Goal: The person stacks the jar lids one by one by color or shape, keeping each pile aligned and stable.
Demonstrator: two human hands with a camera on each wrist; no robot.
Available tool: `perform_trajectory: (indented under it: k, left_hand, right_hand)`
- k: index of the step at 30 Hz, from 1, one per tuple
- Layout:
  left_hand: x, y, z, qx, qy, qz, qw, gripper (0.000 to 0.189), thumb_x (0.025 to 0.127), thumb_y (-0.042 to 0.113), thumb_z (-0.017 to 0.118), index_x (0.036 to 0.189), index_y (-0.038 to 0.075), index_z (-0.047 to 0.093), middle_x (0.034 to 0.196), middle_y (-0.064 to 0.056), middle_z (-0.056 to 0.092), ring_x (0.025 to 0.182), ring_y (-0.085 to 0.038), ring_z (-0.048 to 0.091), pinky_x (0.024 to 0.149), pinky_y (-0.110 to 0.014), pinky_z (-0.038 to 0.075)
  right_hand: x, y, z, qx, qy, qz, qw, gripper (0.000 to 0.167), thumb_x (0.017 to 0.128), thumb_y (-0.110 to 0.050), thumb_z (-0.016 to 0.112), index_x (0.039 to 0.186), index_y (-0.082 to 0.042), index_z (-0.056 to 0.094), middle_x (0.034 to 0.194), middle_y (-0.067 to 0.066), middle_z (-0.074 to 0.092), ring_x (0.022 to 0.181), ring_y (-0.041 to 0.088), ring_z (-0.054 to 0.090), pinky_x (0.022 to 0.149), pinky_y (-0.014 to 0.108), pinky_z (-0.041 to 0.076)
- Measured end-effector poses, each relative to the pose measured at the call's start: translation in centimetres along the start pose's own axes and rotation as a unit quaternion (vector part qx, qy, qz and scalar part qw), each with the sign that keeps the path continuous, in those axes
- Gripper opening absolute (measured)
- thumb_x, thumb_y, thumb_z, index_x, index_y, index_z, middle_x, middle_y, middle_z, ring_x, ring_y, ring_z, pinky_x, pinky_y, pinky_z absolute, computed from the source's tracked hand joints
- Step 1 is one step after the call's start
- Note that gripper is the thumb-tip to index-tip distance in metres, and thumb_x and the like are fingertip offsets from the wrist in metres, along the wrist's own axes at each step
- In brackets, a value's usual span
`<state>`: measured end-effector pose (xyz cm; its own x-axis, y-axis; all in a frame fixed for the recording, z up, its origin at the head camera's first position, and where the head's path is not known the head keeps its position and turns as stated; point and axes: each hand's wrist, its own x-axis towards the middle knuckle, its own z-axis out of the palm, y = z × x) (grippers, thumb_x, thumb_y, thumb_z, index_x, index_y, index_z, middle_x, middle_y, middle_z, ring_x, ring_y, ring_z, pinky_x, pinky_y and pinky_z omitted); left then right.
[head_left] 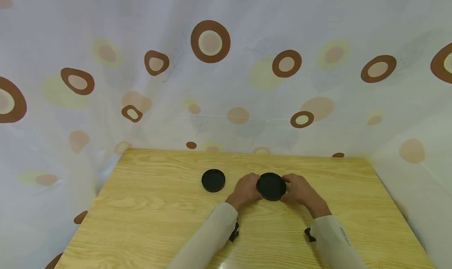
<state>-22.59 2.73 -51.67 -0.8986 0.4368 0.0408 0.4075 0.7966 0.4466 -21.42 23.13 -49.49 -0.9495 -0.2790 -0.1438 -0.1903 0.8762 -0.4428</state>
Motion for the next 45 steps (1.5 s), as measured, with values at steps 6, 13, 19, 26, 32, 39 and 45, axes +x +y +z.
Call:
perform_trajectory:
  k: [6, 13, 19, 26, 32, 39, 45]
  left_hand:
    - [-0.3, 0.8, -0.2, -0.016, -0.016, -0.003, 0.9997, 0.051, 0.072, 0.021, 0.084, 0.117, 0.009, 0.063, 0.113, -0.004, 0.064, 0.104, -0.020, 0.061, 0.088, -0.030, 0.053]
    - [-0.5, 0.9, -0.6, -0.024, -0.014, -0.009, 0.9996, 0.052, 0.071, 0.021, 0.085, 0.118, 0.011, 0.064, 0.113, -0.003, 0.064, 0.103, -0.018, 0.061, 0.087, -0.028, 0.053]
    - [-1.4, 1.1, -1.3, -0.018, -0.017, -0.009, 0.9996, 0.054, 0.072, 0.022, 0.084, 0.121, 0.010, 0.062, 0.116, -0.004, 0.063, 0.104, -0.019, 0.061, 0.086, -0.029, 0.053]
    - [-2.3, 0.9, -1.4, -0.011, -0.009, -0.007, 0.9999, 0.055, 0.070, 0.022, 0.085, 0.120, 0.010, 0.063, 0.116, -0.003, 0.064, 0.105, -0.019, 0.061, 0.085, -0.029, 0.053]
    - [-3.2, 0.4, -1.6, -0.024, -0.011, -0.010, 0.9996, 0.061, 0.073, 0.024, 0.083, 0.127, 0.009, 0.059, 0.125, -0.005, 0.061, 0.114, -0.021, 0.059, 0.092, -0.031, 0.052]
    - [-4.0, 0.1, -1.8, -0.014, 0.009, 0.009, 0.9998, 0.060, 0.073, 0.026, 0.083, 0.126, 0.010, 0.059, 0.124, -0.003, 0.062, 0.113, -0.020, 0.059, 0.092, -0.031, 0.052]
    - [-4.8, -0.1, -1.9, 0.001, 0.022, 0.024, 0.9995, 0.060, 0.071, 0.027, 0.084, 0.123, 0.008, 0.061, 0.122, -0.004, 0.063, 0.112, -0.019, 0.060, 0.093, -0.029, 0.051]
  right_hand:
    - [-0.9, 0.2, -0.4, 0.001, -0.006, 0.011, 0.9999, 0.072, 0.071, -0.018, 0.084, 0.130, 0.007, 0.051, 0.126, 0.026, 0.056, 0.115, 0.044, 0.052, 0.093, 0.055, 0.047]
    - [-1.4, 0.0, -0.5, 0.003, 0.002, 0.003, 1.0000, 0.073, 0.070, -0.018, 0.084, 0.131, 0.006, 0.051, 0.126, 0.025, 0.056, 0.114, 0.044, 0.053, 0.092, 0.055, 0.047]
    - [-1.8, -0.6, -0.5, 0.019, 0.002, 0.006, 0.9998, 0.073, 0.069, -0.017, 0.085, 0.130, 0.006, 0.052, 0.127, 0.025, 0.055, 0.116, 0.044, 0.052, 0.093, 0.054, 0.048]
    - [-2.8, -1.6, -0.5, 0.009, 0.013, -0.017, 0.9997, 0.071, 0.069, -0.017, 0.085, 0.128, 0.005, 0.054, 0.129, 0.025, 0.055, 0.118, 0.044, 0.051, 0.094, 0.055, 0.047]
    - [-3.2, -2.2, -0.7, -0.001, 0.018, -0.033, 0.9993, 0.070, 0.069, -0.017, 0.085, 0.128, 0.005, 0.053, 0.128, 0.024, 0.056, 0.117, 0.043, 0.052, 0.094, 0.054, 0.047]
    - [-3.5, -2.8, -0.6, 0.010, 0.017, -0.027, 0.9994, 0.070, 0.068, -0.015, 0.085, 0.127, 0.005, 0.054, 0.127, 0.023, 0.056, 0.116, 0.042, 0.053, 0.093, 0.054, 0.048]
    - [-4.0, -3.4, -0.3, 0.008, 0.023, -0.037, 0.9990, 0.070, 0.067, -0.015, 0.086, 0.126, 0.005, 0.055, 0.124, 0.021, 0.058, 0.114, 0.040, 0.055, 0.092, 0.053, 0.049]
